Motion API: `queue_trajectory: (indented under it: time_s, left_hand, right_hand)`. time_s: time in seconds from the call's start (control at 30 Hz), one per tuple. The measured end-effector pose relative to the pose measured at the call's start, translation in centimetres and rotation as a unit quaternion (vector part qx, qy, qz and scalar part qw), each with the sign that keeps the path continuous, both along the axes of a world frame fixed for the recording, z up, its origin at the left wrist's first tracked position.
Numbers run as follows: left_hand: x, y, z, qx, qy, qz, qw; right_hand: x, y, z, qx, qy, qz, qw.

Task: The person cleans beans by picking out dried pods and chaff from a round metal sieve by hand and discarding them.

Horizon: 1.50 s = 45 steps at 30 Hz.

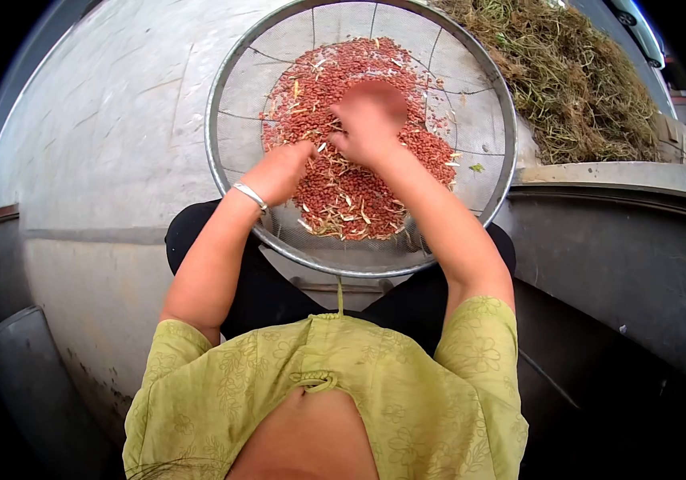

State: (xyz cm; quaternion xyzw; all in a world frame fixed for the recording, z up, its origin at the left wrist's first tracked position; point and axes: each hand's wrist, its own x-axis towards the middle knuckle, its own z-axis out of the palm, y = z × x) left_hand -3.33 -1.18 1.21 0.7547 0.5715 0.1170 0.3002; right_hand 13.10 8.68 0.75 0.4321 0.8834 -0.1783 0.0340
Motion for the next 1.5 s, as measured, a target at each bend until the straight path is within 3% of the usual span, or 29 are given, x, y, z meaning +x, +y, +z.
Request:
queue_trajectory:
  time_s: [0.03,0.07,0.17,0.23,0.37,0.5,0.57,0.6,0.7,0.73,0.77,0.83,0.9,0.97,1.0,1.1,1.2,1.33,1.5]
  left_hand:
    - [-0.6,0.0,0.4,0.022,-0.029,0.040,0.999]
    - [-1.0,0.0,0.7,0.044,-0.058,0.080,0.994]
    - [-1.3,0.0,1.4,-0.007,-0.120,0.117,0.986]
    - [-1.2,-0.2,1.3,-0.002,-0.141,0.117,0.983]
    - [-1.4,0.4,2.0,-0.100,-0.190,0.156,0.964]
    - [-1.6,1.2,1.7,-0.088,-0.176,0.168,0.966]
    - [-1.6,1.5,1.8,-0.104,-0.182,0.161,0.964]
    - [-1.5,1.5,1.6,-0.111,-0.196,0.162,0.961]
    - [-1.3,1.8,1.8,-0.162,-0.151,0.149,0.964]
    - [-1.4,2.0,1.3,-0.119,-0.113,0.127,0.978]
    - [-1.2,2.0,0.9,-0.119,-0.116,0.125,0.978]
    - [-0.7,1.8,0.4,-0.091,-0.039,0.057,0.993]
    - [0.1,0.8,0.3,-0.055,-0.032,0.028,0.998]
    - [1.0,0.0,0.1,-0.100,-0.024,-0.026,0.994]
    - [1.3,-0.5,-0.5,-0.039,0.027,-0.081,0.996]
    - [2.8,-1.9,-2.7,-0.049,0.062,-0.128,0.989]
    - [3.3,-3.0,-2.7,-0.060,0.065,-0.160,0.983]
    - [2.0,-3.0,-0.8,-0.177,-0.055,-0.085,0.979]
    - [0.8,-4.0,-0.1,-0.200,-0.180,0.072,0.961]
  right_hand:
    - [0.3,-1.7,-2.0,0.041,0.040,0.035,0.998]
    - [0.1,-3.8,-0.8,0.015,0.005,0.067,0.998]
    - [2.3,-8.4,-0.3,0.016,0.061,0.198,0.978]
    - [4.0,-10.0,0.8,-0.039,0.074,0.242,0.967]
    - [7.8,-9.3,-0.3,-0.065,0.110,0.282,0.951]
    - [10.1,-6.8,0.4,-0.100,0.186,0.019,0.977]
    - [10.2,-5.8,0.9,-0.262,0.221,-0.190,0.920]
    - [10.4,-5.6,1.1,-0.326,0.274,-0.216,0.879]
    - [10.0,-5.7,3.5,-0.393,0.274,-0.253,0.841]
    - [10.4,-5.6,3.2,-0.400,0.256,-0.250,0.844]
    - [10.8,-5.6,3.0,-0.398,0.255,-0.252,0.844]
    - [11.5,-5.9,2.7,-0.280,0.153,-0.203,0.926]
    - [12.3,-6.3,2.4,-0.266,0.137,-0.207,0.932]
    - [13.0,-7.1,1.9,-0.081,0.080,-0.045,0.993]
    - [13.2,-7.7,1.8,-0.097,0.067,-0.020,0.993]
    - [12.5,-9.8,-0.6,-0.056,-0.011,0.027,0.998]
    - [9.2,-12.4,1.4,-0.107,0.157,0.056,0.980]
    - [7.4,-12.7,1.1,-0.212,0.238,-0.007,0.948]
    - [7.6,-11.6,1.5,-0.135,0.149,-0.009,0.979]
